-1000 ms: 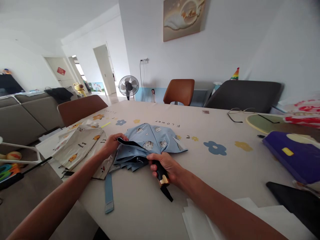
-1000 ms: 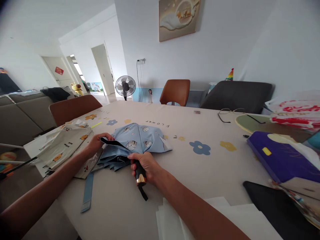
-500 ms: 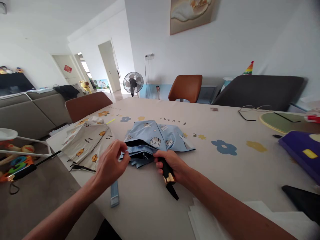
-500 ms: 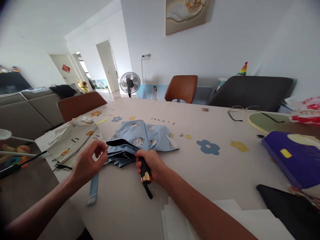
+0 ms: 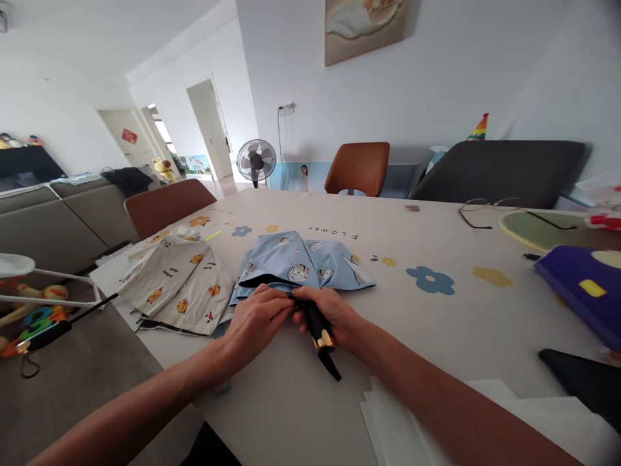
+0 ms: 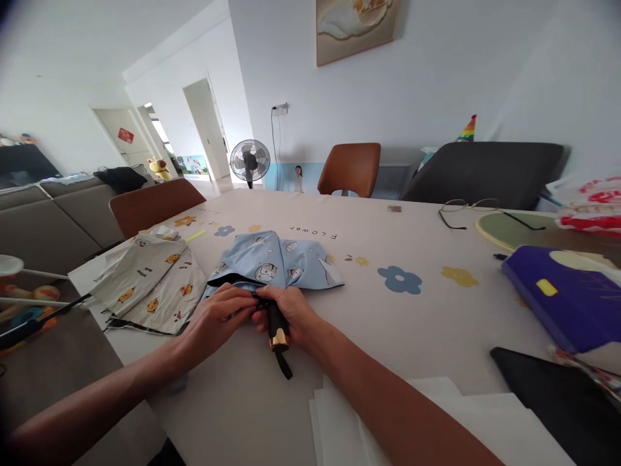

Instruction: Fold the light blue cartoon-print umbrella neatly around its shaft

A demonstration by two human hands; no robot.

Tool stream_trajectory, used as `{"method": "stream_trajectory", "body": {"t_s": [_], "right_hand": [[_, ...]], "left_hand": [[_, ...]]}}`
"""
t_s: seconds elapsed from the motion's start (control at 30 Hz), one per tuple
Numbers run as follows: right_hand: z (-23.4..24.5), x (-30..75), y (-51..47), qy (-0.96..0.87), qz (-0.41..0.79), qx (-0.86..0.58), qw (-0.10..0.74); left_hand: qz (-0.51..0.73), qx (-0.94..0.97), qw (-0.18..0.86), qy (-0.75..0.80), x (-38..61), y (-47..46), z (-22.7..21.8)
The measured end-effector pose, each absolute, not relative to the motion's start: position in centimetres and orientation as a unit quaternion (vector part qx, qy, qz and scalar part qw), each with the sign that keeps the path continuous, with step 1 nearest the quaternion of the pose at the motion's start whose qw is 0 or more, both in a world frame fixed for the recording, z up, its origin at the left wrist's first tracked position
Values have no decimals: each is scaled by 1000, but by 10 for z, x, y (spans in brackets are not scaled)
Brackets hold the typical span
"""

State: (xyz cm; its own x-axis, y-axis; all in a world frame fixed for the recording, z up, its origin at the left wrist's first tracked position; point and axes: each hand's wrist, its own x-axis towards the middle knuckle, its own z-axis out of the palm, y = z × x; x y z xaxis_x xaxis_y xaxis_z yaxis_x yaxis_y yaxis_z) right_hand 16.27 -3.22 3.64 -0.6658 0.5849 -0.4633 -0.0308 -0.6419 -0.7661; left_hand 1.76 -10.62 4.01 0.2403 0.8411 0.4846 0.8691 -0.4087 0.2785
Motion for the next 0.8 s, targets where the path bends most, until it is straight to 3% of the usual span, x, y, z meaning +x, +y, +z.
{"method": "stream_trajectory", "body": {"t_s": [0.27,0.57,0.8], "right_hand": [[37,162,-32,-368,829,-376,188],[41,161,-38,-383,819,-383,187],[40,162,-38,-388,819,-372,200]], "left_hand": [[-228,-795,25,-562,21,-115,34],[-121,-842,128,-510,26,-127,17],[-146,-795,167,-565,36,-132,26]]}}
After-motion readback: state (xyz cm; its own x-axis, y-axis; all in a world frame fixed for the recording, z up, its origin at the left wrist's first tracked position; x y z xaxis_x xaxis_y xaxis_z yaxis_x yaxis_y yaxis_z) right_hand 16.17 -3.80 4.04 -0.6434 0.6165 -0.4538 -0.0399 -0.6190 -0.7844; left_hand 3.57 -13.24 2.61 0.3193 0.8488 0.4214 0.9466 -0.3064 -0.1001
